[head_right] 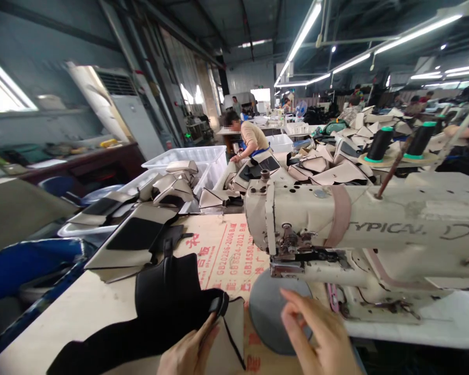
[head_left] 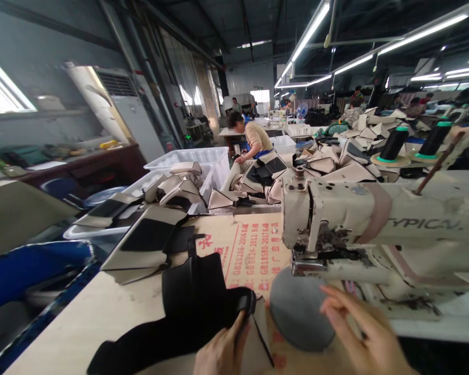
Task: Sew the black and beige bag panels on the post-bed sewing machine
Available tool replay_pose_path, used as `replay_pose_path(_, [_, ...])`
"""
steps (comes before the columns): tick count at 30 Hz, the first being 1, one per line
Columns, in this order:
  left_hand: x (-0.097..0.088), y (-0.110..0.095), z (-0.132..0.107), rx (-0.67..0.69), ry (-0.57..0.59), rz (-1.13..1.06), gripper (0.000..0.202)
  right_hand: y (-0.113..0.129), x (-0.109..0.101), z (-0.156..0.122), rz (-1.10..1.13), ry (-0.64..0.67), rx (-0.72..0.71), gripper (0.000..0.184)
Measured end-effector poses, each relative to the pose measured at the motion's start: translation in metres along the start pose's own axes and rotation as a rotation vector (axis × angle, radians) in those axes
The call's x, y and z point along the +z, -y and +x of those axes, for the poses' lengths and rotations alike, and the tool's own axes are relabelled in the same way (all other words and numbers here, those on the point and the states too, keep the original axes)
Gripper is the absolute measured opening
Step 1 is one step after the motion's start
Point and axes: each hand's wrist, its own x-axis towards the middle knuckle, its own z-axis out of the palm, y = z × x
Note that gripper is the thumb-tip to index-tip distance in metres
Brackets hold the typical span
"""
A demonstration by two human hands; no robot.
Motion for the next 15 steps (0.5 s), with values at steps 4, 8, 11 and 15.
replay_pose_path(4, [0.002,-0.003,-0.008,0.032,-0.069,0.023,0.038,0.028,0.067,0.020,0.285,-0.031,0.278,0.049])
replay_pose_path(8, [-0.001,-0.005,-0.005,0.045,-0.065,0.013,0.036,0.033,0.098,0.039,0.307,-0.219,0.374,0.036])
replay_pose_path(11, [-0.009,-0.014,0.014,0.010,-0.009,0.036,0.036,0.012,0.082,0.040,0.037,-0.065,0.149,0.021])
replay_pose_path(15, [-0.024,-0.011,0.032,-0.061,0.042,0.095,0.037,-0.010,0.032,0.036,-0.241,0.094,-0.167,0.015])
